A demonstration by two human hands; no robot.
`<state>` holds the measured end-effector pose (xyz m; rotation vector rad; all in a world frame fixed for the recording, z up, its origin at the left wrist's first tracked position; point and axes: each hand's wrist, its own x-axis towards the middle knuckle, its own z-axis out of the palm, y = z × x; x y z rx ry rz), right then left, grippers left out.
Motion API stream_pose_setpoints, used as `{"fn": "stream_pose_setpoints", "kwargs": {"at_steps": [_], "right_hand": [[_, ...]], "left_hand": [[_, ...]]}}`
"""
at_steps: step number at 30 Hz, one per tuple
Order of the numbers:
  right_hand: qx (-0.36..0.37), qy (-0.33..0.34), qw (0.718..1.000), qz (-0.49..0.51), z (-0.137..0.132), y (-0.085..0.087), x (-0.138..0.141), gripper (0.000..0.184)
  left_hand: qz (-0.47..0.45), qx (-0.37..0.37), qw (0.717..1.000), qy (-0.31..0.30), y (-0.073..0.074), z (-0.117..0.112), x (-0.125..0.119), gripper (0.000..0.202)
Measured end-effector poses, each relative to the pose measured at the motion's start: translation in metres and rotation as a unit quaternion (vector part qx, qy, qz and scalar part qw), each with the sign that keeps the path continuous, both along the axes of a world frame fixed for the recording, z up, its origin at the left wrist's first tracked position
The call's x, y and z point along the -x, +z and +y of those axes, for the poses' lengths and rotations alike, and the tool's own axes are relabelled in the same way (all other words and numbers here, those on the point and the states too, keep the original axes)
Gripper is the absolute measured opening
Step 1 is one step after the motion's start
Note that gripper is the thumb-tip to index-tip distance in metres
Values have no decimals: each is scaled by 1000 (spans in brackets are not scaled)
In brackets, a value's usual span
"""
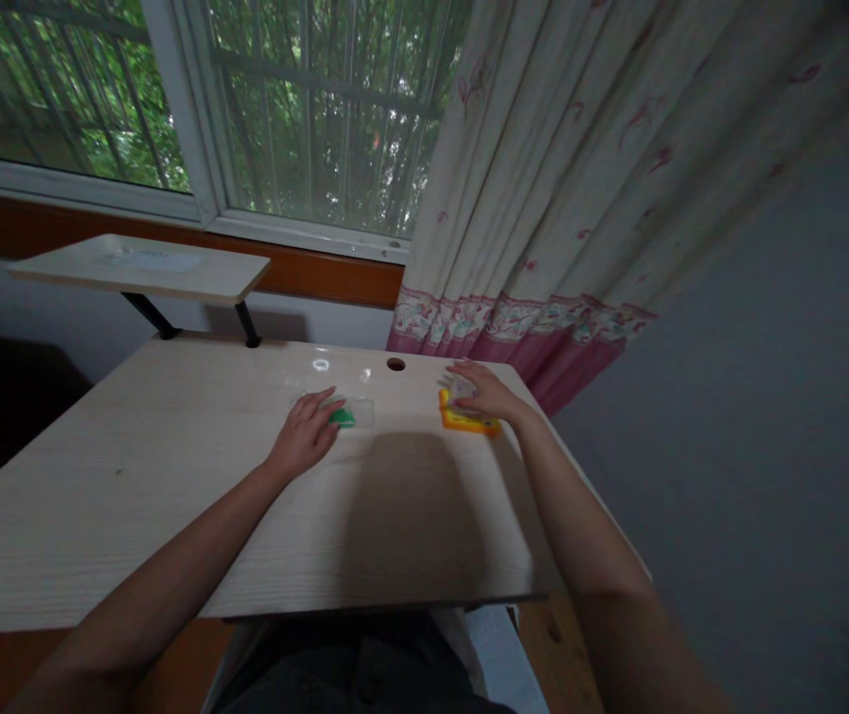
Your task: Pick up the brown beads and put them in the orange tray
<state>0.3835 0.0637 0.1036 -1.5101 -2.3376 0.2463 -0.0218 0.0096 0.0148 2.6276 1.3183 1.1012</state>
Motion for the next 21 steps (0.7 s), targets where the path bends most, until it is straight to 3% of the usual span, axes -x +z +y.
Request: {"fn": "stream_pose_setpoints", "kwargs": {"at_steps": [3,5,8,11,13,16,21], "right_hand": [[-3,101,995,12,-8,-10,65,59],[18,149,989,2,-11,-24,109,60],[36,139,989,-28,-12,-47,160,76],[52,101,993,-44,-9,-62,181,82],[48,93,994,-42,-9,-64,178,80],[25,89,996,8,-14,-56,152,75],[-24,41,987,156,-30,-24,64,66]], "left_hand": [[-50,-9,997,51,3,7,11,45],[-58,-8,995,75,1,14,22,48],[-30,16,997,63,-9,27,40,51],[21,53,998,30,-18,34,52,51],[50,69,996,21,-19,34,54,49],[69,75,995,20,-14,29,50,48],[48,72,996,-2,-9,26,43,50]]}}
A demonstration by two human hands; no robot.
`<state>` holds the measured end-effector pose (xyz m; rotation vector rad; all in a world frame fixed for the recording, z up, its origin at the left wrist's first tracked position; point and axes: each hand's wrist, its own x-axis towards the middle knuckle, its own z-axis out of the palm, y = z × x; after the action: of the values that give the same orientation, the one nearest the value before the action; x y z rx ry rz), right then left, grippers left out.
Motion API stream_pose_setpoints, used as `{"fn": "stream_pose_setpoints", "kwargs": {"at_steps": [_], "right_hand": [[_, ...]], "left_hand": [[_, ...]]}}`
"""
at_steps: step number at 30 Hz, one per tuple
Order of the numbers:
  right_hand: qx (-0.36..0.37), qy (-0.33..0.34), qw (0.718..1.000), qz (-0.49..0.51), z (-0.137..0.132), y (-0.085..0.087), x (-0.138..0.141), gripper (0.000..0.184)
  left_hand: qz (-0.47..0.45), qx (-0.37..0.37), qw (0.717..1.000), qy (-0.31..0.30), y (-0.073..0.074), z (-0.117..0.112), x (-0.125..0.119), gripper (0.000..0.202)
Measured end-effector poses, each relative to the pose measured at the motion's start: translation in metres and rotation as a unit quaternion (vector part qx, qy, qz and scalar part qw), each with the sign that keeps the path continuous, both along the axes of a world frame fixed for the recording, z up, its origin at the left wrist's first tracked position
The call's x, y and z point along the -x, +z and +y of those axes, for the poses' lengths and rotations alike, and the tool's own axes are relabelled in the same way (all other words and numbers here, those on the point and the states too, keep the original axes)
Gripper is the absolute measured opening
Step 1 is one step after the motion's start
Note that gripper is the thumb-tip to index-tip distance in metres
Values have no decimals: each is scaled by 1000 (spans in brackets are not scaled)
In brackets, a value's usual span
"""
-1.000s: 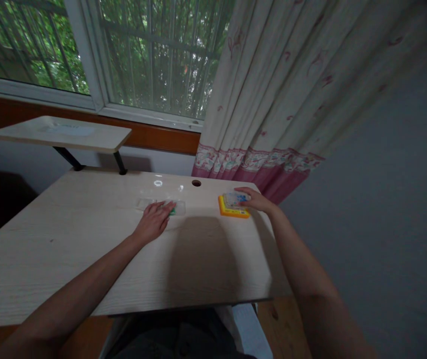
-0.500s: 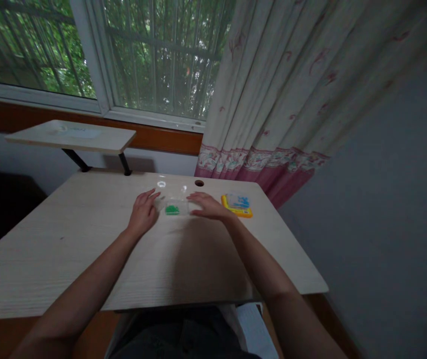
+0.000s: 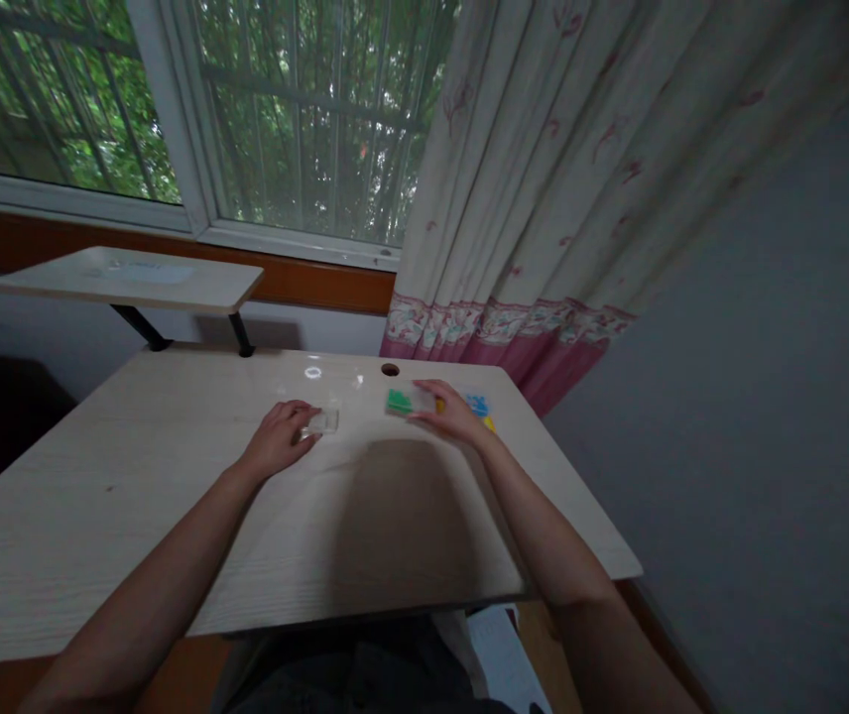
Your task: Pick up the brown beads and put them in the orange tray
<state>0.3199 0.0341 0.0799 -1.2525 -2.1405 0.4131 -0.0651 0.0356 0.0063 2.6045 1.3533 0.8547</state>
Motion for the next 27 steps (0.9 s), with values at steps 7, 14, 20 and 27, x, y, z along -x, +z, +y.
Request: {"fn": "stream_pose_setpoints", "kwargs": {"at_steps": [7,14,20,27], "right_hand": [[16,-73,997,-3,10,28,-117,63],[36,-77,996,-15,16,7,-134,72],[-33,-163,979,119,-13,-19,-140,68],[-12,-199,967,161,-40,-60,-139,66]], "left_hand": [[-16,51,998,-16,-2,10,1,47],[-34,69,990,-115,41,3,-60,53],[-141,56,964,-219,87,33,-168,56],[-192,39,947,-253,106,63,-277,56]]}}
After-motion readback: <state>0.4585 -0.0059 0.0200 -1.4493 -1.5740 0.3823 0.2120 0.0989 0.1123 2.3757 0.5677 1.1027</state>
